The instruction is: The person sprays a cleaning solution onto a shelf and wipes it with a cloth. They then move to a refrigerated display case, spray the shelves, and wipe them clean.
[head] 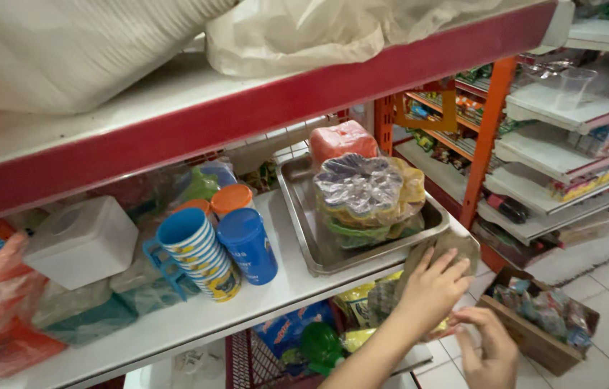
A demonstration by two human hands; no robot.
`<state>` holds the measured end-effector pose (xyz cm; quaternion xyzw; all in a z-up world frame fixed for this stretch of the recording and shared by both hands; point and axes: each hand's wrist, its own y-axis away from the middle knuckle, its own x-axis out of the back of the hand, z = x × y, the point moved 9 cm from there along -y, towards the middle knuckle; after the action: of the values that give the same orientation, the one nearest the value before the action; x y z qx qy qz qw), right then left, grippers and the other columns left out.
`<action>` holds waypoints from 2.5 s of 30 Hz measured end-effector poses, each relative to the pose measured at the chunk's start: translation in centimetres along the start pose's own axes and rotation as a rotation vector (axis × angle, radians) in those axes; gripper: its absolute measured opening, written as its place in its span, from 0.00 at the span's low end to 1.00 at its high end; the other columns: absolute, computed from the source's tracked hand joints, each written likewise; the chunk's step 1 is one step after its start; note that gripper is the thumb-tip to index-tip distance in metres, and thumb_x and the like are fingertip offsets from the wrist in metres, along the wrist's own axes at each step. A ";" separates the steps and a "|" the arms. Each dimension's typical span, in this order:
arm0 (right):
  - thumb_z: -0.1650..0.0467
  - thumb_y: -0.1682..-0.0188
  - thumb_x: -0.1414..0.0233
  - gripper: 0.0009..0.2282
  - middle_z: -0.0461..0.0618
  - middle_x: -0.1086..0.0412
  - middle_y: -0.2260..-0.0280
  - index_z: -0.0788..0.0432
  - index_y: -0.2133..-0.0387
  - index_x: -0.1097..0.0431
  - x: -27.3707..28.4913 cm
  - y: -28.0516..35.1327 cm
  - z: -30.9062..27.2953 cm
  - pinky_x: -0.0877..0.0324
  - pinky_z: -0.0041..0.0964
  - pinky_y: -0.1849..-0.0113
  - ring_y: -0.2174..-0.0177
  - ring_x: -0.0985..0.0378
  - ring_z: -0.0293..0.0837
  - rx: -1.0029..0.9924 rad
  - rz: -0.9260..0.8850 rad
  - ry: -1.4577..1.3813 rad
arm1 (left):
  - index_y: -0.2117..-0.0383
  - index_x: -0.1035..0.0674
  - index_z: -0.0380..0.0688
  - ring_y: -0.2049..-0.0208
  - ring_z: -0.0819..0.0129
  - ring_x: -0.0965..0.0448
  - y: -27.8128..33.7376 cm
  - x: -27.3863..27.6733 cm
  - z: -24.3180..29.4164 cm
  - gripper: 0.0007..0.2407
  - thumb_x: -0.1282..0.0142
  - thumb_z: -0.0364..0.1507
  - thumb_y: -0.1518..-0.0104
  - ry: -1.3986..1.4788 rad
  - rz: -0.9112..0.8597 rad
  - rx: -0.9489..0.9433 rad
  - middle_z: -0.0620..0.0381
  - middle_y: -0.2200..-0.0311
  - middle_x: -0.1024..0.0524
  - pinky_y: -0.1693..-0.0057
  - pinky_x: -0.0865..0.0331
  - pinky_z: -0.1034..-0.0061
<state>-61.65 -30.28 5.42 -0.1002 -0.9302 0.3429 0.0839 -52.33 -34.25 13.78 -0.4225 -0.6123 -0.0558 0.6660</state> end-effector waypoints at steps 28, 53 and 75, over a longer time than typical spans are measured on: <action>0.83 0.48 0.56 0.07 0.56 0.36 0.56 0.72 0.57 0.36 -1.0 -24.5 -19.5 0.23 0.37 0.54 0.61 0.27 0.42 0.460 0.160 -0.432 | 0.37 0.26 0.46 0.29 0.52 0.38 -3.4 26.2 -10.2 0.25 0.48 0.21 0.46 -0.383 0.713 0.328 0.49 0.32 0.34 0.28 0.47 0.43; 0.81 0.43 0.55 0.06 0.53 0.38 0.57 0.71 0.54 0.38 -0.9 -23.2 -16.5 0.27 0.32 0.54 0.63 0.29 0.40 0.463 0.190 -0.350 | 0.37 0.25 0.47 0.33 0.72 0.29 -9.8 24.4 -6.5 0.18 0.49 0.30 0.34 -0.301 0.641 0.124 0.60 0.33 0.32 0.27 0.42 0.70; 0.80 0.55 0.47 0.05 0.57 0.28 0.62 0.67 0.66 0.29 -23.1 -14.7 -34.6 0.28 0.30 0.65 0.67 0.24 0.42 0.555 -0.078 -0.340 | 0.36 0.29 0.39 0.26 0.47 0.45 24.9 41.8 -20.5 0.31 0.54 0.13 0.54 -0.563 0.866 0.697 0.45 0.31 0.37 0.25 0.57 0.42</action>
<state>-33.42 -25.36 38.97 0.0207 -0.8052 0.5916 -0.0353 -11.68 -12.78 39.72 -0.3889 -0.5198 0.5358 0.5399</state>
